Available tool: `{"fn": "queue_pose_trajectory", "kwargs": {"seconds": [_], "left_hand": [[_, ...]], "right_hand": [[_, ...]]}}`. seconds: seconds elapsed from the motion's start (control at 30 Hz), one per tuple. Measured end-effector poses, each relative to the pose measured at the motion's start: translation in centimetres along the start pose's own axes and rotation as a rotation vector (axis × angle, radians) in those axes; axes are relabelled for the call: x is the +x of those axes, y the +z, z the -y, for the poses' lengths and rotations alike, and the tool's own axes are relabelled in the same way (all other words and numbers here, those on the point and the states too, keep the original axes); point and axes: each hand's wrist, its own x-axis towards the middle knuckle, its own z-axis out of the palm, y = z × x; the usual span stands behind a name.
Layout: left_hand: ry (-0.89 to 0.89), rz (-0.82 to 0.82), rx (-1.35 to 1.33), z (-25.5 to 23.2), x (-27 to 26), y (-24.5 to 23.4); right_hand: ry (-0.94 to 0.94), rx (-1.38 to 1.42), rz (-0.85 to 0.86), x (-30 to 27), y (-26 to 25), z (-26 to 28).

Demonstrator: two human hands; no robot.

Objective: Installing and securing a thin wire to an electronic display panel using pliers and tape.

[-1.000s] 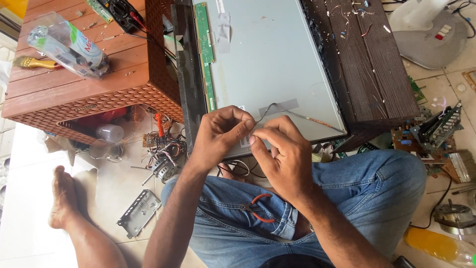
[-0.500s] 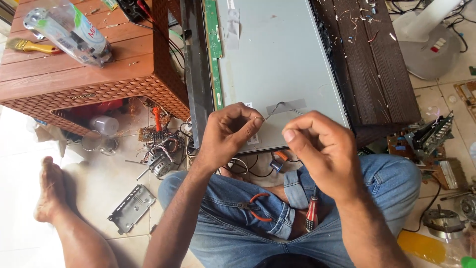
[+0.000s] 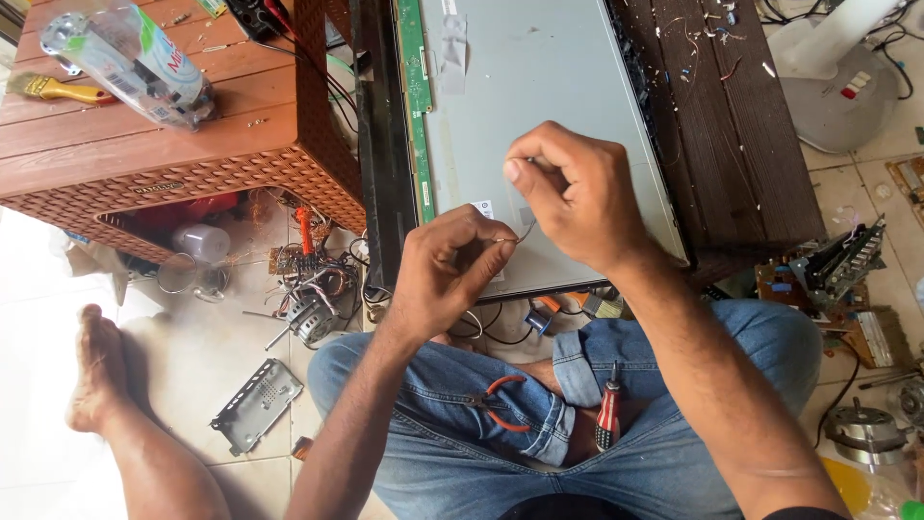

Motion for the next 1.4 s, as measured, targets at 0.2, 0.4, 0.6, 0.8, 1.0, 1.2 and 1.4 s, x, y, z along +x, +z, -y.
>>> {"fn": "queue_pose_trajectory", "kwargs": {"seconds": [0.2,0.4,0.6,0.8,1.0,1.2,1.4], "left_hand": [[0.151,-0.067,0.25,-0.4,0.0,0.4],[0.37,-0.117,0.542,0.2,0.1,1.0],[0.397,-0.107,0.57,-0.9,0.6,1.2],[0.33,-0.077,0.514,-0.4,0.5,1.1],[0.219,-0.079,0.458,-0.7,0.1,1.4],[0.079,-0.102,0.277,0.0,-0.1,0.9],[-0.091,-0.103,0.06,0.7,-0.4,0.5]], "right_hand": [[-0.063,0.001,0.132,0.9,1.5,-1.4],[0.018,-0.005,0.241,1.1,1.8,-2.5],[0.077,-0.028,0.285,1.0,1.7,-3.2],[0.112,-0.05,0.259,1.0,1.5,-4.1],[0.149,-0.056,0.179,0.7,1.2,-3.2],[0.163,-0.104,-0.16,-2.3,0.4,-0.1],[0.332,-0.154,-0.185,-6.7,2.1,4.1]]}}
